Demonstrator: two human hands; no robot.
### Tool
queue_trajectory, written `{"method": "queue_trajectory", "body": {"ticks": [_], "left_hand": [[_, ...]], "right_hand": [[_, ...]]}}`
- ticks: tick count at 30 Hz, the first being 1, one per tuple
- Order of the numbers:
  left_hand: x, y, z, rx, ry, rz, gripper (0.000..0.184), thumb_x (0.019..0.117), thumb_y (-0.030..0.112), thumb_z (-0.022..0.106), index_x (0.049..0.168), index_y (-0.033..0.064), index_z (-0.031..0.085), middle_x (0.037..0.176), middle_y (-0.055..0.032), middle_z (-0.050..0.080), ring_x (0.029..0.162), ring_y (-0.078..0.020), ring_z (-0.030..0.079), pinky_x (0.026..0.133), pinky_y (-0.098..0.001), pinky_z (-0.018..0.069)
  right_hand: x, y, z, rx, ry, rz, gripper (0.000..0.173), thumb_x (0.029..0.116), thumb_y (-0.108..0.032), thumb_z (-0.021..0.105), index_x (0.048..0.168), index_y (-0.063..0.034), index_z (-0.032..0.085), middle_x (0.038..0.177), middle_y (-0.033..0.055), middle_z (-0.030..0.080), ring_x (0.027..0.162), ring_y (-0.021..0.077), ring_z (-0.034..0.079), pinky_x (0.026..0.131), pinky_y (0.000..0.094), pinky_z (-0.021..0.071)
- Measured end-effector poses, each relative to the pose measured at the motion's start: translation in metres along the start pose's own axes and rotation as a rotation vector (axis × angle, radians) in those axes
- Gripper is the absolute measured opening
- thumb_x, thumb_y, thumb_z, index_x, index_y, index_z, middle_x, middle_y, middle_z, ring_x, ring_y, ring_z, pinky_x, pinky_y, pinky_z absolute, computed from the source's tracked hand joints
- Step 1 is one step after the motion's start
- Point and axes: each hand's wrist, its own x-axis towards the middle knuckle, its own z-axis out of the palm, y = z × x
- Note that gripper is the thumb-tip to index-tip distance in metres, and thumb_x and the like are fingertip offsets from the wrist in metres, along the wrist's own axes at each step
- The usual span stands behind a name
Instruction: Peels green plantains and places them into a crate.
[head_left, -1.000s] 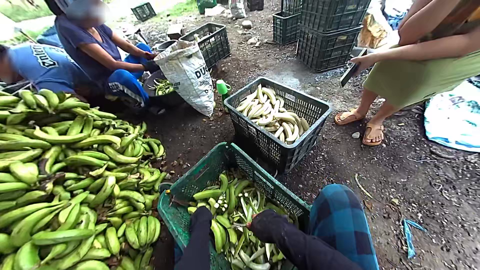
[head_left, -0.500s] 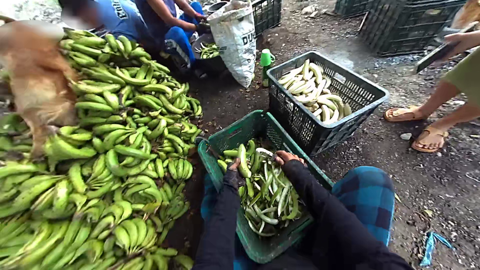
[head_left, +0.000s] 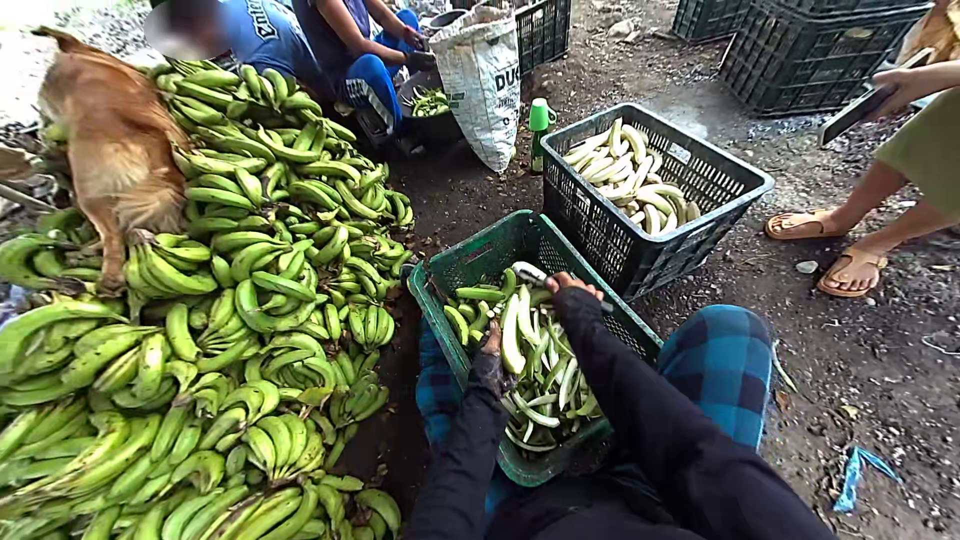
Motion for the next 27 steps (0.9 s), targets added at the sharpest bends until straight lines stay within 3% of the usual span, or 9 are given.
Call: {"method": "queue_trajectory", "body": {"ticks": [4, 7, 9, 13, 15, 17, 20, 23, 27], "left_hand": [[0.011, -0.001, -0.01, -0.271, -0.05, 0.01, 0.038, 0.1133, 0.028, 0.03, 0.131, 0.0012, 0.05, 0.091, -0.0097, 0.064, 0.072, -0.0148, 0.065, 0.063, -0.0295, 0.0577], [0.018, 0.008, -0.011, -0.232, 0.004, 0.017, 0.044, 0.1136, 0.03, 0.028, 0.139, 0.0001, 0.049, 0.108, -0.012, 0.064, 0.088, -0.015, 0.063, 0.079, -0.0317, 0.0545], [0.015, 0.015, -0.002, -0.135, 0.032, 0.031, 0.042, 0.1134, 0.03, 0.027, 0.134, 0.0018, 0.051, 0.102, -0.01, 0.063, 0.083, -0.0125, 0.062, 0.074, -0.0293, 0.0542], [0.003, 0.018, -0.002, 0.065, -0.102, -0.038, 0.039, 0.1127, 0.03, 0.035, 0.133, 0.0019, 0.054, 0.093, -0.0099, 0.063, 0.07, -0.0134, 0.061, 0.062, -0.0289, 0.0547], [-0.005, 0.019, 0.0, 0.054, -0.146, -0.01, 0.036, 0.1125, 0.025, 0.036, 0.134, 0.0005, 0.051, 0.088, -0.007, 0.062, 0.064, -0.0102, 0.06, 0.058, -0.0257, 0.0545], [0.002, 0.012, -0.003, 0.033, -0.059, 0.07, 0.039, 0.1116, 0.022, 0.04, 0.142, 0.0002, 0.047, 0.101, -0.0118, 0.064, 0.075, -0.0128, 0.064, 0.068, -0.029, 0.0572], [0.03, -0.001, 0.0, 0.08, 0.21, 0.249, 0.049, 0.1112, 0.018, 0.04, 0.155, -0.0031, 0.033, 0.14, -0.0278, 0.054, 0.122, -0.0276, 0.059, 0.105, -0.0407, 0.0477], [0.045, -0.002, 0.004, 0.122, 0.341, 0.344, 0.053, 0.1105, 0.014, 0.04, 0.157, -0.0061, 0.023, 0.147, -0.031, 0.048, 0.134, -0.0317, 0.051, 0.114, -0.0413, 0.0391], [0.012, 0.01, 0.001, 0.099, -0.165, 0.186, 0.036, 0.1088, 0.008, 0.039, 0.141, -0.0057, 0.045, 0.12, -0.0147, 0.06, 0.101, -0.0084, 0.06, 0.09, -0.0252, 0.0505]], "right_hand": [[-0.036, -0.013, -0.022, -0.036, -0.077, -0.153, 0.046, 0.1071, -0.047, 0.048, 0.139, -0.0174, 0.064, 0.136, 0.0217, 0.064, 0.133, 0.0466, 0.053, 0.11, 0.0704, 0.0341], [-0.101, -0.01, -0.005, -0.065, -0.176, -0.173, 0.047, 0.1049, -0.045, 0.052, 0.138, -0.0148, 0.066, 0.135, 0.024, 0.065, 0.132, 0.0477, 0.053, 0.112, 0.0677, 0.0343], [-0.114, -0.009, 0.0, -0.029, -0.145, -0.139, 0.045, 0.1044, -0.042, 0.056, 0.138, -0.013, 0.066, 0.134, 0.0267, 0.063, 0.132, 0.0489, 0.052, 0.112, 0.0652, 0.033], [-0.05, -0.01, 0.0, -0.016, 0.254, -0.231, 0.042, 0.1016, -0.042, 0.061, 0.13, -0.0124, 0.071, 0.127, 0.0295, 0.065, 0.122, 0.0524, 0.057, 0.104, 0.0691, 0.0394], [-0.018, -0.024, -0.025, -0.022, 0.239, -0.171, 0.044, 0.1038, -0.046, 0.056, 0.134, -0.0172, 0.069, 0.131, 0.0257, 0.064, 0.125, 0.0491, 0.056, 0.106, 0.0673, 0.0379], [-0.018, -0.04, -0.039, -0.017, 0.121, -0.16, 0.046, 0.106, -0.047, 0.051, 0.139, -0.0178, 0.065, 0.135, 0.0228, 0.064, 0.128, 0.0459, 0.056, 0.108, 0.0665, 0.0375], [-0.072, -0.034, -0.012, -0.06, -0.117, -0.159, 0.049, 0.108, -0.046, 0.046, 0.141, -0.0127, 0.061, 0.133, 0.0259, 0.064, 0.127, 0.0469, 0.058, 0.107, 0.0686, 0.0407], [-0.124, -0.019, 0.009, -0.031, -0.212, -0.036, 0.049, 0.1079, -0.044, 0.047, 0.143, -0.0117, 0.06, 0.138, 0.0255, 0.061, 0.133, 0.0441, 0.054, 0.112, 0.0636, 0.036], [-0.086, -0.018, 0.001, -0.039, -0.004, -0.118, 0.047, 0.1061, -0.041, 0.052, 0.137, -0.0084, 0.065, 0.134, 0.0309, 0.062, 0.13, 0.0512, 0.054, 0.11, 0.0675, 0.036]]}}
